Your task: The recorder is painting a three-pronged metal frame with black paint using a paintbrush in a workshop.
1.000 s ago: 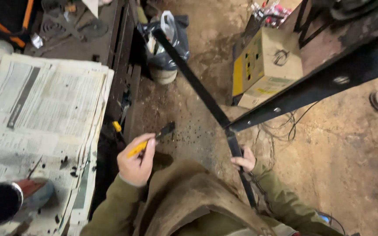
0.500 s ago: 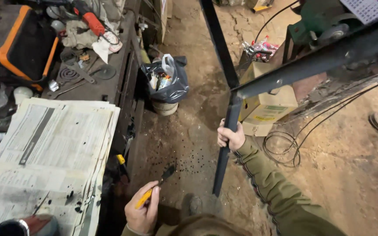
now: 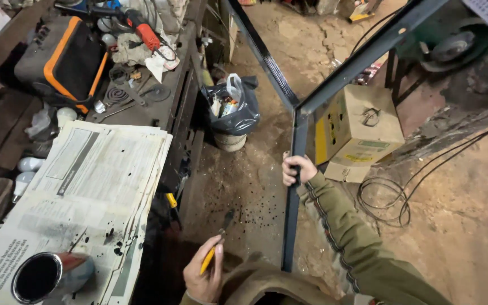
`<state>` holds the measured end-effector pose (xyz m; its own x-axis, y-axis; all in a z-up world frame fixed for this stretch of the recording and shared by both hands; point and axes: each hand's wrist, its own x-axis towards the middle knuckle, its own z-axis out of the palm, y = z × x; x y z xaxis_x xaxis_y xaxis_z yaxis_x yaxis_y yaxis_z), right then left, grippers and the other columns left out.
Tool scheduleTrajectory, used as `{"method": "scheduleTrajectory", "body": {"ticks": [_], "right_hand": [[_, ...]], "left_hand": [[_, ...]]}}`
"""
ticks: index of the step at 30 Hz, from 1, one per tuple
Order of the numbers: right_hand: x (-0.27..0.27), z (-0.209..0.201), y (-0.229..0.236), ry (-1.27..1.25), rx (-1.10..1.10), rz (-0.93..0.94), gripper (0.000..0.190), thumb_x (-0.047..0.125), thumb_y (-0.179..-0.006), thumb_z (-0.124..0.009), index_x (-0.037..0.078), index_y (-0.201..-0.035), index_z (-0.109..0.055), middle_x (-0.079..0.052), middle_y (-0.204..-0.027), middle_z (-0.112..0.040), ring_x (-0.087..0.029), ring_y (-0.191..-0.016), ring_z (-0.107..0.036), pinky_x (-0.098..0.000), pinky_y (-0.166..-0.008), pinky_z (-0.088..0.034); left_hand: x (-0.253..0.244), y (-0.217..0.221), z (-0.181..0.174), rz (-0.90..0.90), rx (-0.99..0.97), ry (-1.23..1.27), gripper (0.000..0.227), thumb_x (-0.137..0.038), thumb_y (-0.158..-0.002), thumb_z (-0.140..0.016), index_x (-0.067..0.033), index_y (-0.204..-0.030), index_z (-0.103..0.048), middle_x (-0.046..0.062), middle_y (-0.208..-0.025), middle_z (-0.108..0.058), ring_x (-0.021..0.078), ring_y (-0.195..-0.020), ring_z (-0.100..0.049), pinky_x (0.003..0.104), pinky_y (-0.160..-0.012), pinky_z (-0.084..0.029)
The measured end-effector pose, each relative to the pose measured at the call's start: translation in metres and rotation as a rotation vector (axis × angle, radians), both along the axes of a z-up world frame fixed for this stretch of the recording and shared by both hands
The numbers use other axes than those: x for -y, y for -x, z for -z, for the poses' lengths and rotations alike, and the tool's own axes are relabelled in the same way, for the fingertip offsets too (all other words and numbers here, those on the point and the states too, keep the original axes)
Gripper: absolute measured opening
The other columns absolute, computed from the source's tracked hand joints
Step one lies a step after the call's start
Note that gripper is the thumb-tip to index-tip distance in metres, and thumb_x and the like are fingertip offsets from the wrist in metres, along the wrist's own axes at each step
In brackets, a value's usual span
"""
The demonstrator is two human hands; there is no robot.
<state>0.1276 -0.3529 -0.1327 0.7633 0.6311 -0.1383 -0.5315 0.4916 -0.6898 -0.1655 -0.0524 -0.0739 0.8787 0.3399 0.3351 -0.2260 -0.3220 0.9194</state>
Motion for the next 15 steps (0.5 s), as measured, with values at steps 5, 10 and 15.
{"method": "scheduleTrajectory", "body": {"ticks": [5, 10, 15], "right_hand": [[0.008, 0.016, -0.017, -0.154, 0.026, -0.149, 0.011, 0.02, -0.099, -0.054, 0.011, -0.093, -0.053, -0.002, -0.061, -0.039, -0.02, -0.049, -0.043, -0.0407, -0.054, -0.039], [0.014, 0.006, -0.019, -0.231, 0.009, -0.251, 0.012, 0.02, -0.098, -0.053, 0.01, -0.091, -0.052, -0.001, -0.061, -0.039, -0.02, -0.049, -0.042, -0.0389, -0.054, -0.038], [0.019, 0.0, -0.014, -0.322, 0.028, -0.332, 0.015, 0.021, -0.098, -0.053, 0.008, -0.09, -0.051, -0.001, -0.062, -0.044, -0.019, -0.049, -0.045, -0.0371, -0.053, -0.038]], "left_hand": [[0.015, 0.007, -0.001, -0.06, -0.006, -0.053, 0.023, -0.006, -0.092, -0.071, 0.0008, -0.114, -0.072, 0.013, -0.106, -0.079, 0.0169, -0.097, -0.077, 0.027, -0.087, -0.059], [0.03, 0.014, 0.006, -0.087, -0.008, -0.105, 0.023, -0.006, -0.091, -0.072, -0.0013, -0.113, -0.073, 0.01, -0.106, -0.079, 0.0152, -0.097, -0.077, 0.027, -0.086, -0.059], [0.042, 0.026, 0.008, -0.1, -0.097, -0.049, 0.025, -0.006, -0.093, -0.069, -0.0016, -0.117, -0.073, 0.009, -0.101, -0.079, 0.0115, -0.086, -0.073, 0.024, -0.079, -0.058]]}}
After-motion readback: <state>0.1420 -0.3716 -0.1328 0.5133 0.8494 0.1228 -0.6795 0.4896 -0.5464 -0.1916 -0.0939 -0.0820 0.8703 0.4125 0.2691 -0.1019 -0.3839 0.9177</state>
